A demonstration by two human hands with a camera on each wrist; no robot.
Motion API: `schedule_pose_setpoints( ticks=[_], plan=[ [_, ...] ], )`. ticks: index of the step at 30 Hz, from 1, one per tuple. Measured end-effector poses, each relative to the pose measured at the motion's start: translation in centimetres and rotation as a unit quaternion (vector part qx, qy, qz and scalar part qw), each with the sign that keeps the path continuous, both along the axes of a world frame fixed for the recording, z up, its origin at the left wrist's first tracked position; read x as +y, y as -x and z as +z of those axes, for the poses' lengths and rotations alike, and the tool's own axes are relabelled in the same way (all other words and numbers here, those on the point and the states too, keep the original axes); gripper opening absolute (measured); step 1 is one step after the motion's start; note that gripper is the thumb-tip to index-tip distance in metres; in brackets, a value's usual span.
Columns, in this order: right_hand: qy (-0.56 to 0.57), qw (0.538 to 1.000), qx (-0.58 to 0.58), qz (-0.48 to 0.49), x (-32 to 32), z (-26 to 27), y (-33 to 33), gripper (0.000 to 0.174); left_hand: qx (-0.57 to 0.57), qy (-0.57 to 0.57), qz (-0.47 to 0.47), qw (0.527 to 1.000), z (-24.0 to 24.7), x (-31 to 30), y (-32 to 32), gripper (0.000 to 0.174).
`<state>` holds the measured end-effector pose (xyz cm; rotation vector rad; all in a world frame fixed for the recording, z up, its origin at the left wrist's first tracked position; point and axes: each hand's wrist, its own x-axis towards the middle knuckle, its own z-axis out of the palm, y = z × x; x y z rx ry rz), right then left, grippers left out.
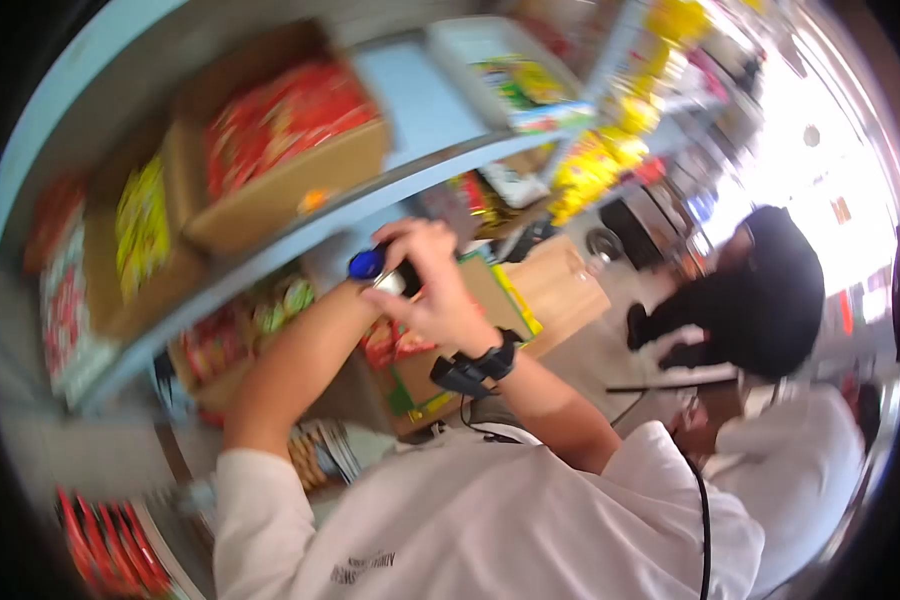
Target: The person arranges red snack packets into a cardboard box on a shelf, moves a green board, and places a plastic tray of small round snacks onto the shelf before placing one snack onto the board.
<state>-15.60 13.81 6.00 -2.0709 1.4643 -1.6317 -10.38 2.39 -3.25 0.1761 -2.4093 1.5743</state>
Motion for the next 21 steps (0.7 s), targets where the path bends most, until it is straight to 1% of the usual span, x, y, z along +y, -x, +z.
schedule_pose_setpoints(
  ticks=[1,2,3,4,5,7,9,10,11,13,16,19,21],
  plan=[
    [-0.029,0.999,0.003,-0.02,0.9,0.0,1.0,0.034,-0.042,-0.138,-0.007,0.99,0.4,0.6,1.7,0.018],
    [-0.014,0.998,0.001,-0.054,1.5,-0.4,2.0,0.035,-0.075,-0.276,-0.005,0.958,0.8,1.3,3.4,0.015],
    [0.001,0.996,0.001,-0.084,2.0,-0.9,2.9,0.036,-0.107,-0.375,0.014,0.921,1.3,2.3,4.7,0.013],
    [-0.021,0.994,-0.019,-0.106,2.6,-2.0,3.4,0.037,-0.129,-0.469,0.04,0.873,1.8,3.4,6.0,0.011],
    [-0.002,0.995,-0.049,-0.084,3.9,-1.7,4.7,0.04,-0.134,-0.499,0.028,0.856,1.6,4.3,7.2,0.012],
    [-0.04,0.994,-0.044,-0.09,4.9,-3.7,6.5,0.044,-0.139,-0.564,0.017,0.814,-0.1,5.5,9.1,0.015],
    [-0.107,0.988,-0.079,-0.074,4.8,-6.4,7.9,0.048,-0.14,-0.624,0.023,0.769,-2.9,5.9,10.0,0.018],
    [-0.131,0.985,-0.059,-0.093,5.2,-6.6,8.7,0.051,-0.145,-0.644,0.026,0.75,-3.7,6.1,10.6,0.019],
    [-0.102,0.989,-0.053,-0.094,5.6,-6.8,9.5,0.052,-0.151,-0.66,0.034,0.736,-4.6,6.2,10.9,0.021],
    [-0.106,0.988,-0.103,-0.045,5.7,-7.4,10.9,0.054,-0.161,-0.685,0.049,0.709,-6.1,6.2,11.3,0.023],
    [-0.127,0.985,-0.113,-0.017,6.2,-8.6,12.5,0.055,-0.174,-0.713,0.069,0.675,-8.3,5.9,11.5,0.027],
    [-0.136,0.98,-0.142,0.017,7.2,-11.7,13.8,0.054,-0.165,-0.749,0.079,0.637,-10.6,6.5,10.9,0.031],
    [-0.254,0.939,-0.227,0.051,9.8,-13.2,15.9,0.054,-0.15,-0.778,0.079,0.605,-11.8,7.7,10.0,0.034]
  ],
)
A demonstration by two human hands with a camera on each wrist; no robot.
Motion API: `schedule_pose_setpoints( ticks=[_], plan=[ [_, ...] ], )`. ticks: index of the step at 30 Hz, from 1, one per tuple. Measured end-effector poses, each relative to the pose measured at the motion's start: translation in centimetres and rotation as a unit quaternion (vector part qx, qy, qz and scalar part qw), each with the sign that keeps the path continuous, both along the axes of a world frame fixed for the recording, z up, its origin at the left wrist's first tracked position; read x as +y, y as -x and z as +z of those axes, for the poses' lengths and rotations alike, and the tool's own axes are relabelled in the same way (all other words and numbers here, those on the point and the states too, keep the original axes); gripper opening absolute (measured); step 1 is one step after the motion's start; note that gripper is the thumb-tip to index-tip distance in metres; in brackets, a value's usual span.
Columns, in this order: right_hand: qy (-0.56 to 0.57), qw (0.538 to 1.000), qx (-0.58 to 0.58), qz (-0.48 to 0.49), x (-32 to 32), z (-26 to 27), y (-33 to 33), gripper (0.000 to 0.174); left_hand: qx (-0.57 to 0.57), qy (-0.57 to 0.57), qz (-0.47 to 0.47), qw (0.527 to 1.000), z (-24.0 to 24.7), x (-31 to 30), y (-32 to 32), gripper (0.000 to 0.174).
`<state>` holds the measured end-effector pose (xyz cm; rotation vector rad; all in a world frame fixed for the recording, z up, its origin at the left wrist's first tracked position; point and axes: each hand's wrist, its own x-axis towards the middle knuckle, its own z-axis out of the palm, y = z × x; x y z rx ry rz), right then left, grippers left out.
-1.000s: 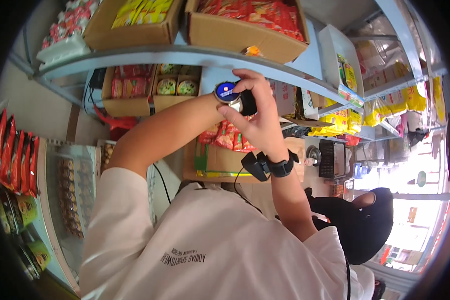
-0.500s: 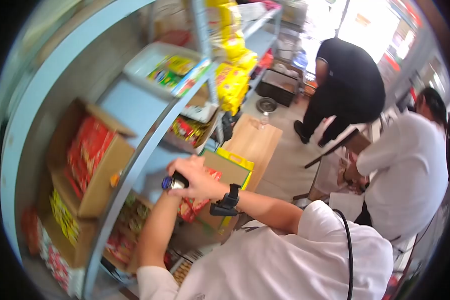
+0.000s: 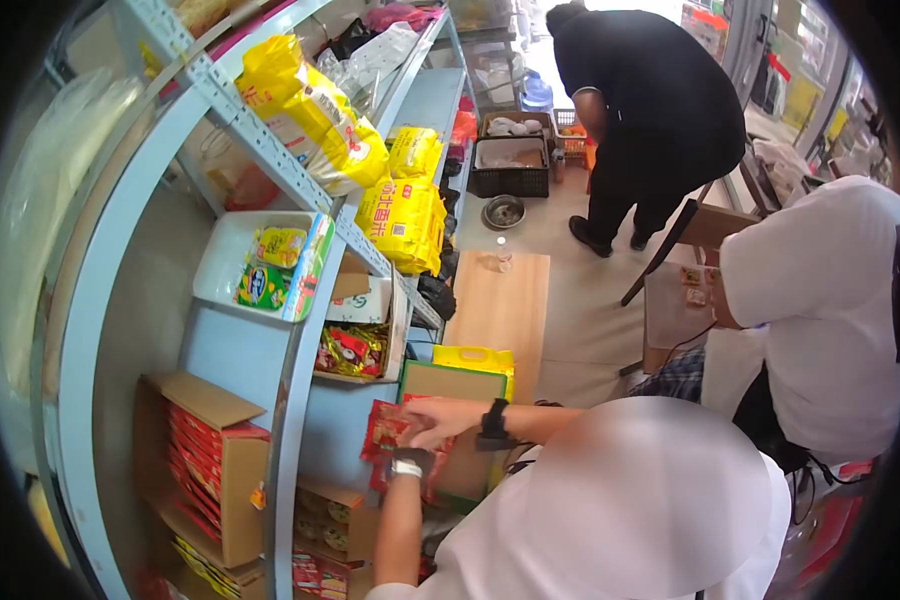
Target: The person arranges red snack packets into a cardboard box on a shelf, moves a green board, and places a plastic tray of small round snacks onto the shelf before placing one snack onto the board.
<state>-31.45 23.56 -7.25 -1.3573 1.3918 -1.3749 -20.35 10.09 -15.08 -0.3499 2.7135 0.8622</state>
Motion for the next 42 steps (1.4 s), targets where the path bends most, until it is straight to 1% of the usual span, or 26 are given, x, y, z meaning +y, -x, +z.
schedule_pose_setpoints(
  ticks=[1,2,4,6,8,9,10,12,13,14,15,16,17,20,21,22,24,28,29,30,31,34,38,39,40,42],
  plan=[
    [-0.039,0.998,0.054,-0.001,0.7,-2.8,1.1,0.055,-0.013,-0.017,0.008,1.0,-1.3,0.6,-0.5,0.035],
    [-0.082,0.991,0.109,0.0,1.2,-6.5,2.1,0.057,-0.17,0.076,-0.047,0.981,-4.4,-0.3,-1.3,0.036],
    [-0.131,0.99,0.047,-0.024,3.1,-11.4,3.6,0.061,-0.235,-0.003,-0.061,0.97,-9.8,-2.6,-3.5,0.035],
    [-0.231,0.972,0.026,-0.038,4.6,-17.8,4.6,0.063,-0.286,0.013,-0.059,0.956,-8.8,-2.6,-3.2,0.036],
    [-0.318,0.948,-0.015,-0.008,5.7,-20.3,5.8,0.076,-0.304,0.056,-0.064,0.949,-6.7,-2.1,-1.5,0.037],
    [-0.317,0.948,-0.024,-0.012,5.4,-25.1,5.9,0.074,-0.299,0.091,-0.068,0.948,-5.2,-1.4,0.1,0.038],
    [-0.387,0.921,-0.044,0.022,6.4,-19.7,6.3,0.073,-0.292,0.125,-0.07,0.945,-4.5,-1.4,1.2,0.038],
    [-0.403,0.915,0.012,0.026,6.0,-24.6,6.6,0.072,-0.228,0.132,-0.105,0.959,-8.1,-3.2,7.3,0.04],
    [-0.383,0.923,0.002,0.032,6.8,-23.3,7.0,0.072,-0.203,0.159,-0.132,0.957,-7.7,-3.5,10.5,0.038],
    [-0.363,0.931,-0.01,0.037,6.9,-21.4,6.8,0.072,-0.167,0.206,-0.129,0.956,-4.8,-2.5,13.6,0.035],
    [-0.404,0.913,0.023,0.047,6.8,-19.6,7.1,0.071,-0.113,0.186,-0.128,0.968,-3.0,-2.5,16.5,0.034],
    [-0.443,0.893,0.052,0.056,6.9,-18.5,7.4,0.07,-0.106,0.248,-0.108,0.957,-2.1,-2.2,20.1,0.033],
    [-0.394,0.917,0.044,0.051,7.0,-21.6,7.6,0.068,-0.108,0.198,-0.117,0.967,8.3,0.3,22.0,0.03],
    [-0.429,0.902,0.039,0.042,8.2,-15.8,8.5,0.067,0.025,0.198,-0.131,0.971,6.1,-1.3,32.6,0.028],
    [-0.412,0.908,0.064,0.038,8.5,-18.2,9.0,0.069,-0.005,0.156,-0.149,0.976,10.2,-0.7,34.3,0.028],
    [-0.433,0.901,0.03,0.01,9.1,-17.5,9.3,0.071,0.019,0.18,-0.164,0.97,10.1,-0.8,37.4,0.029],
    [-0.438,0.898,-0.028,-0.024,10.4,-18.6,10.1,0.074,0.026,0.222,-0.207,0.953,14.6,0.0,40.6,0.031],
    [-0.422,0.897,-0.08,-0.108,14.0,-18.1,11.1,0.069,0.013,0.317,-0.224,0.922,22.3,1.1,44.4,0.036],
    [-0.44,0.887,-0.093,-0.105,14.8,-18.2,11.5,0.07,0.037,0.343,-0.19,0.919,25.0,2.3,43.6,0.034],
    [-0.444,0.882,-0.1,-0.119,15.6,-18.1,12.0,0.07,0.043,0.347,-0.232,0.908,24.8,1.2,45.7,0.032],
    [-0.448,0.877,-0.108,-0.133,16.4,-18.1,12.2,0.07,0.026,0.374,-0.182,0.909,24.8,1.2,47.5,0.031],
    [-0.452,0.868,-0.128,-0.163,18.9,-17.3,12.7,0.069,0.077,0.392,-0.211,0.892,26.2,2.1,49.9,0.032],
    [-0.432,0.861,-0.153,-0.219,21.7,-17.5,13.8,0.067,0.059,0.441,-0.244,0.861,23.4,2.8,54.7,0.041],
    [-0.429,0.859,-0.161,-0.228,22.3,-17.4,13.9,0.066,0.133,0.429,-0.213,0.868,19.7,1.7,58.4,0.042],
    [-0.422,0.862,-0.158,-0.233,22.8,-17.6,14.4,0.066,0.154,0.368,-0.149,0.905,18.5,1.8,59.4,0.039],
    [-0.414,0.866,-0.161,-0.229,23.7,-19.9,15.2,0.065,0.159,0.182,0.009,0.97,18.7,4.0,59.9,0.042]
  ],
)
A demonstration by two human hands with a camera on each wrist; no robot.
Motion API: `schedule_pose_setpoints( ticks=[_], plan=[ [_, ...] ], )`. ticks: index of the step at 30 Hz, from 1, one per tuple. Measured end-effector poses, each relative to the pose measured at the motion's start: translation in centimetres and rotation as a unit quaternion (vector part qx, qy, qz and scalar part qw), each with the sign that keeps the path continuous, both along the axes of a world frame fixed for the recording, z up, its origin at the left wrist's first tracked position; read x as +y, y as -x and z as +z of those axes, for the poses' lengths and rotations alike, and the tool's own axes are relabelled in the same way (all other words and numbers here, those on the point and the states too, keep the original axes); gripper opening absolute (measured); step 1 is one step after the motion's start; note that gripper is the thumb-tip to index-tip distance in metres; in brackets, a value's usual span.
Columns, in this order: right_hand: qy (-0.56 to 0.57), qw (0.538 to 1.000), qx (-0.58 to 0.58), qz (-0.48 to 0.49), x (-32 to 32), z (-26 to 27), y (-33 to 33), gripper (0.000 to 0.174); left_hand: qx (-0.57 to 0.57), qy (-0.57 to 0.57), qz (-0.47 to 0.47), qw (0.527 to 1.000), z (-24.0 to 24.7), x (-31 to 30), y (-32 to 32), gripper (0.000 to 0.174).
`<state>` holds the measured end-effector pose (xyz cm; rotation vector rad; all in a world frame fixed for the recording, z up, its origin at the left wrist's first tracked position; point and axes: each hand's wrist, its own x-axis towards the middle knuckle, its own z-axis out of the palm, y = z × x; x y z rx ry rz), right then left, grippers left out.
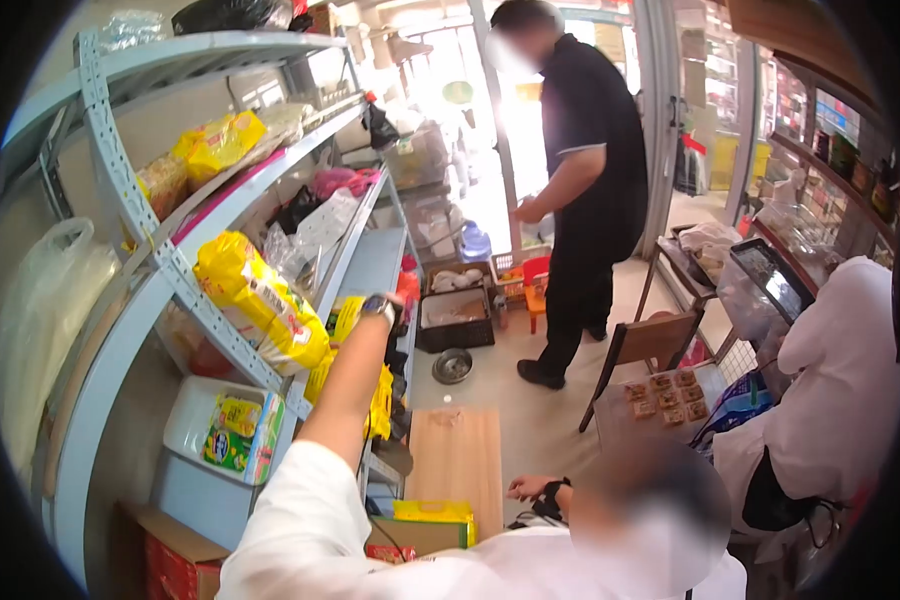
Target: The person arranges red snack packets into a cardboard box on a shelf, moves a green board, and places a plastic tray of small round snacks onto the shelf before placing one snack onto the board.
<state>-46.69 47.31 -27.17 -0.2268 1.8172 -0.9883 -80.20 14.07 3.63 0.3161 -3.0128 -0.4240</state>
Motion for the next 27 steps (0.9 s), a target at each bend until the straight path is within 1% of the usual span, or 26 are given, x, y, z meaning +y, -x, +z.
schedule_pose_setpoints(
  ticks=[1,2,3,4,6,7,8,10,12,13,14,16,18,21,25,27],
  plan=[
    [0.017,1.0,0.006,-0.014,0.5,-0.9,0.3,0.063,-0.048,-0.128,0.032,0.99,-3.1,-1.5,3.7,0.041],
    [0.008,1.0,0.002,-0.02,0.9,-1.0,0.5,0.058,-0.053,-0.008,-0.04,0.998,-1.2,-0.3,2.9,0.038],
    [0.0,1.0,-0.003,-0.03,1.2,-0.7,0.8,0.054,-0.061,0.202,-0.157,0.965,2.1,2.0,1.3,0.035],
    [0.001,0.999,0.002,-0.033,1.6,-0.7,1.0,0.053,-0.062,0.297,-0.231,0.924,3.8,3.4,1.0,0.033],
    [0.012,0.999,0.008,-0.051,2.2,0.1,1.1,0.051,-0.051,0.382,-0.291,0.876,5.4,5.3,0.4,0.03],
    [0.019,0.998,0.012,-0.065,2.5,1.0,1.0,0.05,-0.068,0.367,-0.194,0.907,5.8,6.7,0.1,0.03],
    [0.025,0.997,0.022,-0.072,2.6,1.1,0.9,0.049,-0.108,0.422,-0.183,0.881,8.7,9.1,-3.3,0.032],
    [0.034,0.994,0.049,-0.09,3.1,1.6,1.1,0.046,-0.125,0.457,-0.168,0.864,9.0,10.1,-3.2,0.035],
    [0.049,0.992,0.054,-0.102,3.4,2.5,1.1,0.046,-0.139,0.485,-0.14,0.852,7.8,9.8,-1.5,0.036],
    [0.056,0.991,0.059,-0.102,3.5,1.8,0.9,0.046,-0.133,0.482,-0.14,0.854,7.3,9.3,-0.7,0.038],
    [0.063,0.99,0.069,-0.105,3.9,1.4,1.1,0.047,-0.121,0.473,-0.155,0.859,7.1,8.8,-0.6,0.041],
    [0.077,0.987,0.074,-0.122,4.5,1.2,0.8,0.056,-0.103,0.457,-0.177,0.866,6.8,7.5,-0.3,0.045],
    [0.068,0.986,0.075,-0.132,5.0,1.5,0.6,0.057,-0.095,0.449,-0.193,0.867,6.9,7.3,0.0,0.05],
    [0.061,0.986,0.065,-0.143,5.3,2.3,0.5,0.058,-0.08,0.443,-0.208,0.868,7.4,7.5,0.3,0.058],
    [0.055,0.986,0.07,-0.141,5.1,3.0,0.7,0.057,-0.061,0.438,-0.234,0.866,6.1,6.9,0.3,0.07],
    [0.064,0.984,0.078,-0.146,5.0,3.2,0.9,0.056,-0.01,0.435,-0.266,0.86,5.9,6.8,0.4,0.076]
  ],
)
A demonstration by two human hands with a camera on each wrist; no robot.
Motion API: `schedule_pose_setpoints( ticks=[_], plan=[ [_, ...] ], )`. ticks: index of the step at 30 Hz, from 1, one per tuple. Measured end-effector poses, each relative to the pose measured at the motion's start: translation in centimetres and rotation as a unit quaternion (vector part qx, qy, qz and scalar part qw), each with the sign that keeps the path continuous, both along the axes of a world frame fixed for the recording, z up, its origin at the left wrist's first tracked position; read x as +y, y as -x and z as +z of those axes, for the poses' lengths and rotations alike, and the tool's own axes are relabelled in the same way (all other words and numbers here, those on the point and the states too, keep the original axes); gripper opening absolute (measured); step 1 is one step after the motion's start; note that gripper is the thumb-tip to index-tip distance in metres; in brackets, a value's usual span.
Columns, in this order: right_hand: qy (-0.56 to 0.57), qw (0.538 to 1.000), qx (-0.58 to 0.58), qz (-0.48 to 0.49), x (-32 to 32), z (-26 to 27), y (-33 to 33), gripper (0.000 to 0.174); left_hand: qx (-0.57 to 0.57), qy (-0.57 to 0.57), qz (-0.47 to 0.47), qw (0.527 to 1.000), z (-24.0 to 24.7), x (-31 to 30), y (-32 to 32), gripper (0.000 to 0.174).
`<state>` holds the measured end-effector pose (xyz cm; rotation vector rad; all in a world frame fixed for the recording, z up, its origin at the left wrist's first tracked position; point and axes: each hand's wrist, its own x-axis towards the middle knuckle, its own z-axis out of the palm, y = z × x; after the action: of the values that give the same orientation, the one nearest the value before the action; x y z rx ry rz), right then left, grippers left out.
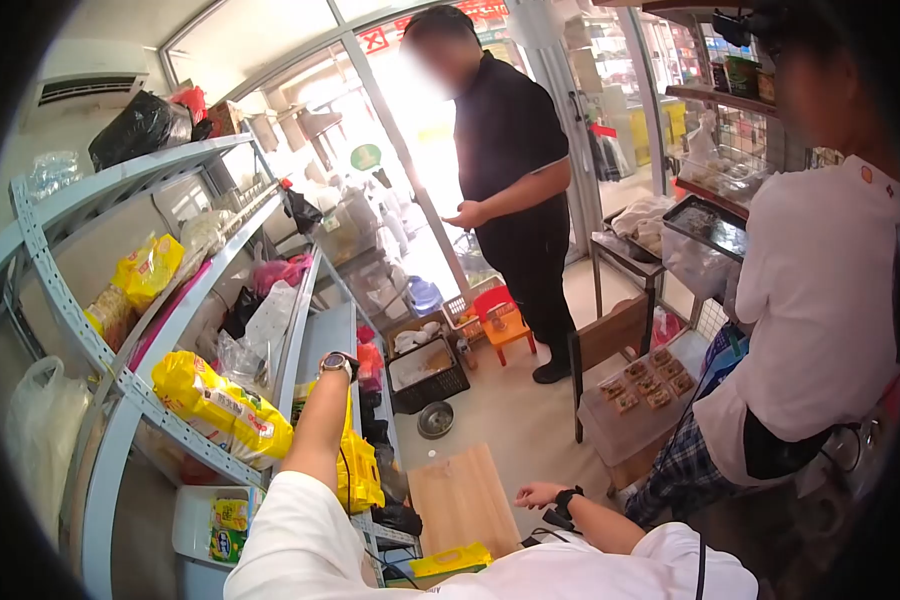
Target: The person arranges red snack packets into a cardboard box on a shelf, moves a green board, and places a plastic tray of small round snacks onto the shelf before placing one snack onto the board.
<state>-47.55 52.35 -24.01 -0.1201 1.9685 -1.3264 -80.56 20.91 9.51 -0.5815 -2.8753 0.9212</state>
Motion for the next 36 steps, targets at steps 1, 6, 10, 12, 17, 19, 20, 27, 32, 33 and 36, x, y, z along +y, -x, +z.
schedule_pose_setpoints(
  ticks=[1,6,10,12,17,19,20,27,32,33,36],
  plan=[
    [0.003,1.0,0.005,-0.001,0.1,0.1,0.1,0.056,0.022,-0.007,-0.031,0.999,0.1,0.3,0.2,0.079],
    [0.022,1.0,0.013,-0.008,-0.1,0.4,0.7,0.053,-0.094,0.047,0.087,0.991,-1.0,-1.0,3.2,0.049],
    [0.038,0.999,0.013,-0.006,-1.2,-1.1,1.4,0.053,-0.111,0.051,0.113,0.986,-0.1,-0.2,0.9,0.031],
    [0.04,0.999,0.02,-0.001,-1.6,-0.8,1.5,0.051,-0.091,0.035,0.096,0.991,-0.1,-0.2,0.7,0.031],
    [0.096,0.992,0.082,-0.019,-3.0,3.9,3.0,0.045,-0.096,-0.003,0.101,0.99,-0.6,0.5,-0.6,0.033],
    [0.128,0.983,0.127,-0.034,-3.9,6.5,4.5,0.042,-0.102,-0.02,0.1,0.989,-1.0,1.0,-1.4,0.033],
    [0.137,0.98,0.138,-0.036,-4.4,7.6,5.1,0.043,-0.111,-0.029,0.1,0.988,-1.2,1.2,-1.9,0.033],
    [0.07,0.989,0.122,0.035,-6.8,7.2,4.4,0.044,-0.178,-0.192,0.098,0.96,-13.7,0.6,-7.7,0.031],
    [-0.028,0.995,0.034,0.095,-7.3,3.2,3.0,0.046,-0.312,-0.292,-0.031,0.904,-37.8,-1.8,-21.3,0.036],
    [-0.038,0.994,0.026,0.1,-7.3,1.7,2.8,0.046,-0.448,-0.271,0.073,0.849,-36.0,0.4,-26.4,0.035],
    [-0.086,0.989,0.003,0.123,-7.2,-1.2,2.3,0.046,-0.493,-0.391,0.241,0.739,-43.5,2.1,-37.6,0.036]
  ],
)
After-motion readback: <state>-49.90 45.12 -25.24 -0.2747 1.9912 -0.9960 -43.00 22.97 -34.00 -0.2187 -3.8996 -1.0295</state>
